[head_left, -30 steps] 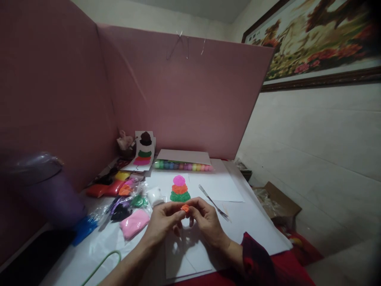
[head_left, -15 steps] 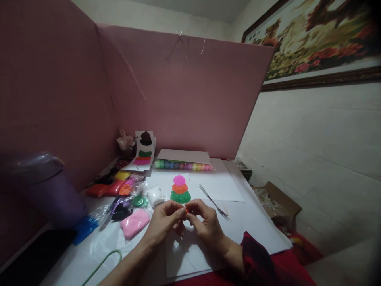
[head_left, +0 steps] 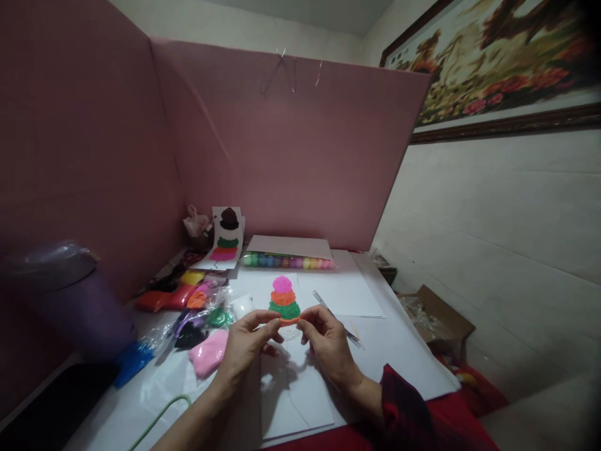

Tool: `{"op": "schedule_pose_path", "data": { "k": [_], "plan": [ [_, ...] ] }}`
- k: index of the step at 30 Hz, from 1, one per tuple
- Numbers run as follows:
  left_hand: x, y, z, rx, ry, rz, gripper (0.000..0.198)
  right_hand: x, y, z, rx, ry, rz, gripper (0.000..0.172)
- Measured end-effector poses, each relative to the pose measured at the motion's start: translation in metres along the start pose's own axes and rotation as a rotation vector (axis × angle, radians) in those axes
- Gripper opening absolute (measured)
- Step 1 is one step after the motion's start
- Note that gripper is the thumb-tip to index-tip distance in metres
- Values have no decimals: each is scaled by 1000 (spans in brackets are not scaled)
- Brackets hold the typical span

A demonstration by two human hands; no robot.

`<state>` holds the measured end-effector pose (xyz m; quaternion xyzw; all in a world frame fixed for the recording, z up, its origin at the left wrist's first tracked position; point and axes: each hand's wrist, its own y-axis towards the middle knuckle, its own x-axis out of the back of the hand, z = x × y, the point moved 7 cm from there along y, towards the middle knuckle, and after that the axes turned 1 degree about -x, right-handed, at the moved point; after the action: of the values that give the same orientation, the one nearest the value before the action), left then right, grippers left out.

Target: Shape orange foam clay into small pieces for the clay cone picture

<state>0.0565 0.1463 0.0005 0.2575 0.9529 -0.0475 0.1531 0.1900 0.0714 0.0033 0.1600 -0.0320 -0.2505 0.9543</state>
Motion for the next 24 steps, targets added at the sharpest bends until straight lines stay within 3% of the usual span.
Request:
{"op": "schedule_pose_path", "data": {
  "k": [6, 10, 15, 24],
  "plan": [
    [-13, 0, 12, 50, 75, 146, 41, -11, -6, 5, -3, 78, 122, 18],
    [-17, -2, 10, 31, 127, 201, 35, -19, -10, 13, 23, 96, 242, 21],
    [-18, -3, 7, -19, 135, 214, 31, -18, -9, 9, 5, 113, 234, 13],
    [-22, -6, 2, 15, 139, 258, 26, -19, -10, 10, 35, 97, 256, 11]
  ]
}}
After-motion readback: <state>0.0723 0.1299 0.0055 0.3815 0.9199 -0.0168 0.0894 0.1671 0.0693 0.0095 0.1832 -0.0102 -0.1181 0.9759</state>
